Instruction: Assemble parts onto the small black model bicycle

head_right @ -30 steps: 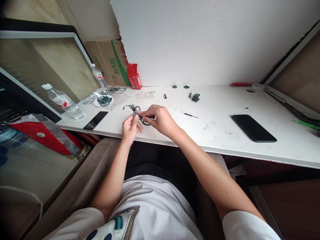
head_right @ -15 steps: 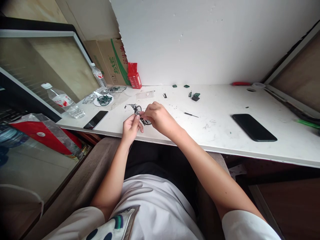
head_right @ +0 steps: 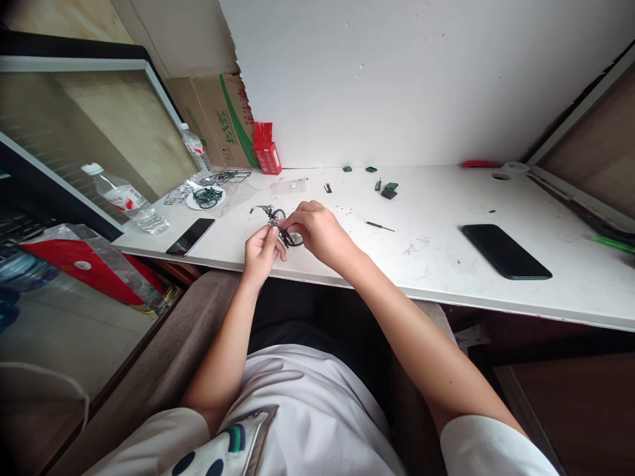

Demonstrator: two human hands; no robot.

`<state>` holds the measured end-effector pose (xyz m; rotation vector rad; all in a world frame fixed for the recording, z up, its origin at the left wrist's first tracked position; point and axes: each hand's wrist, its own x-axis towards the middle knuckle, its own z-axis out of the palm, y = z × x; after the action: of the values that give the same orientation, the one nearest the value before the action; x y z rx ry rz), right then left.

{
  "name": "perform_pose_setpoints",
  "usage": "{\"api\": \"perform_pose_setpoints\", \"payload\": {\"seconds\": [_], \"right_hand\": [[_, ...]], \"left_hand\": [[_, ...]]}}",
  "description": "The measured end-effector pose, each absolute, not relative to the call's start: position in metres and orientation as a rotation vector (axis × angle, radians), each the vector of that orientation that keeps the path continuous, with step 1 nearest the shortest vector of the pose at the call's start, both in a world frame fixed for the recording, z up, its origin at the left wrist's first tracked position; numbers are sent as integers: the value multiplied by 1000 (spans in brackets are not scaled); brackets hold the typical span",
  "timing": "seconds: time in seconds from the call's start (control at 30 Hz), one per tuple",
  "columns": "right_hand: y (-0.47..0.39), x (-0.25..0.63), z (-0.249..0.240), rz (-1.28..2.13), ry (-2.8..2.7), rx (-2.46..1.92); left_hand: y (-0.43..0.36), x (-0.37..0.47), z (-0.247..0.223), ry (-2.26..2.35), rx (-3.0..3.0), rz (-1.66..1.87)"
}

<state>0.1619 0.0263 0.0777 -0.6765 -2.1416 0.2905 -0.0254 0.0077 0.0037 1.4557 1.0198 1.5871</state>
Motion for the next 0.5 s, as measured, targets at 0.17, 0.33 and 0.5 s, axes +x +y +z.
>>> {"api": "perform_pose_setpoints", "payload": {"seconds": [0.17,0.33,0.5], "right_hand": [[29,161,75,349,-2090,-677],[28,158,73,344,-2084,-651],[27,158,72,392,-2095,-650]], "left_hand": [[8,-26,4,1009,1451,1594],[8,-28,3,1020,1454,1583],[8,-29,3,1038,1427,1600]]}}
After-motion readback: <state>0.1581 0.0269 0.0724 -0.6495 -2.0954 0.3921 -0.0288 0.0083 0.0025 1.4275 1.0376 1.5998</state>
